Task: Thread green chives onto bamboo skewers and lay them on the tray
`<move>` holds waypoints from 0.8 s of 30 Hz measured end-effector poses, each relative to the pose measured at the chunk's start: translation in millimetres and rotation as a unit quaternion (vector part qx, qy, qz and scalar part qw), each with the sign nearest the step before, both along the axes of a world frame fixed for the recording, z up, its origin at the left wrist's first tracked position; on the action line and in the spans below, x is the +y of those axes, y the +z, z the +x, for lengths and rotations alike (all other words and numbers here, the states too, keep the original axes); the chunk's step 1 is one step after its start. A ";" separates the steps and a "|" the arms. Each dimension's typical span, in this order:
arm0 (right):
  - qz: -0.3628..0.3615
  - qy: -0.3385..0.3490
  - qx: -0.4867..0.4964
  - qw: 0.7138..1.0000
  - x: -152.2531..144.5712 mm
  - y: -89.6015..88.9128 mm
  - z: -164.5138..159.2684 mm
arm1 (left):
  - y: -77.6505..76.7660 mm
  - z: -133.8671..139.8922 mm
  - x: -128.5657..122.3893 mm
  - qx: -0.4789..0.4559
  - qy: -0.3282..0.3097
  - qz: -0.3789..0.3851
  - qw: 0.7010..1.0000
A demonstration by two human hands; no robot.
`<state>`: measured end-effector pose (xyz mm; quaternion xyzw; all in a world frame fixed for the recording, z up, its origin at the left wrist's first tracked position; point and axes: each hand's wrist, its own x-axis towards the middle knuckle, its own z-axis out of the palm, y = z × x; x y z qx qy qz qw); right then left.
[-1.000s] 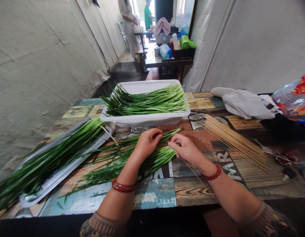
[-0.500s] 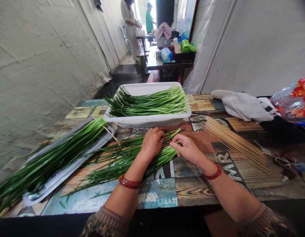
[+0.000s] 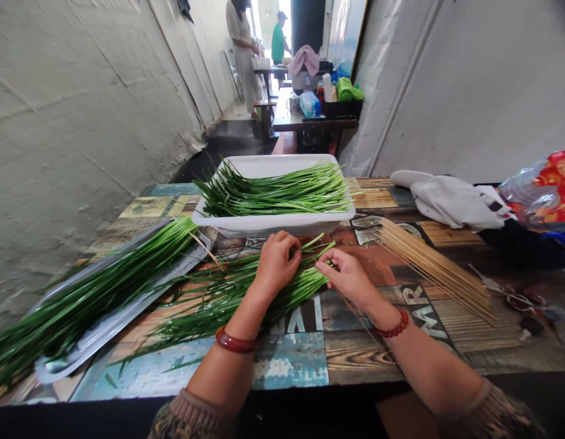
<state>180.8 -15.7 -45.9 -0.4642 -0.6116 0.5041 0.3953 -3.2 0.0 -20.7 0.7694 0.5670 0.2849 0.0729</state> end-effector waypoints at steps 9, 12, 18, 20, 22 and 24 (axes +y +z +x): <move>0.009 -0.046 0.046 0.998 -6.9 9.6 -3.4 | 11.1 3.2 -8.3 -0.184 -0.038 -0.067 0.980; 0.043 -0.090 0.041 0.994 -5.2 11.1 -0.5 | 14.7 5.5 -9.5 -0.190 -0.055 -0.073 0.977; 0.087 -0.090 -0.011 0.992 -4.4 14.5 3.0 | 19.9 7.4 -10.9 -0.180 -0.052 -0.078 0.979; 0.095 -0.088 -0.018 0.991 -4.7 16.0 3.0 | 21.9 7.6 -11.8 -0.173 -0.053 -0.094 0.979; 0.103 -0.085 -0.016 0.991 -4.2 17.5 3.5 | 23.2 7.7 -12.5 -0.178 -0.053 -0.114 0.976; 0.113 -0.083 -0.013 0.990 -2.6 18.2 4.3 | 23.1 7.9 -13.0 -0.199 -0.055 -0.130 0.970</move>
